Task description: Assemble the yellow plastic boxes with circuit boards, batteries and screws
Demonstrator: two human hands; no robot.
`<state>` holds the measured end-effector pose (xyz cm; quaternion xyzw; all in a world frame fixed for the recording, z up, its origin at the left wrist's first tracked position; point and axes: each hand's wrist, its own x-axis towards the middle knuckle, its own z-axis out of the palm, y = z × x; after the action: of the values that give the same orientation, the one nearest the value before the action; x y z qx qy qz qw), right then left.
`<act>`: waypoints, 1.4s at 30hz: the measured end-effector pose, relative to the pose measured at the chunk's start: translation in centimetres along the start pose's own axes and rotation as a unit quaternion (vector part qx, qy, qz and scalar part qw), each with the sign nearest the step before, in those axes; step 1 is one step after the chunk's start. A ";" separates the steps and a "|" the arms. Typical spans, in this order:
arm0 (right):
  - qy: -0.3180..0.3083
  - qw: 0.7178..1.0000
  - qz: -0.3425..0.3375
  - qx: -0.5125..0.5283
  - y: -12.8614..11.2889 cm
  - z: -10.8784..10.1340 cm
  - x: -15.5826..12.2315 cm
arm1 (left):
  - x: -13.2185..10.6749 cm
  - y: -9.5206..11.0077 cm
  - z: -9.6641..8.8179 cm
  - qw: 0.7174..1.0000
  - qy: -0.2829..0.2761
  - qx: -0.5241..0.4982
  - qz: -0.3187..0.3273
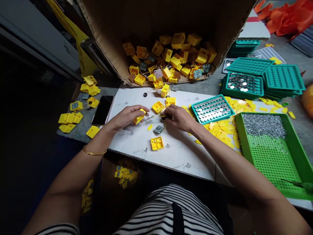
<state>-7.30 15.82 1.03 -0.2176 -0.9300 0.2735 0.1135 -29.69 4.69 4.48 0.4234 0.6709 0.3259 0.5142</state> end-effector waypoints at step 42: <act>-0.028 0.853 0.112 0.509 -7.2 1.4 -5.8 | -6.0 3.3 6.4 0.926 -0.027 -0.375 -0.044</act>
<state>-5.18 7.03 3.39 -0.2241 -0.6334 0.7251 0.1510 -22.09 0.65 8.16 0.1783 0.5034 0.5189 0.6675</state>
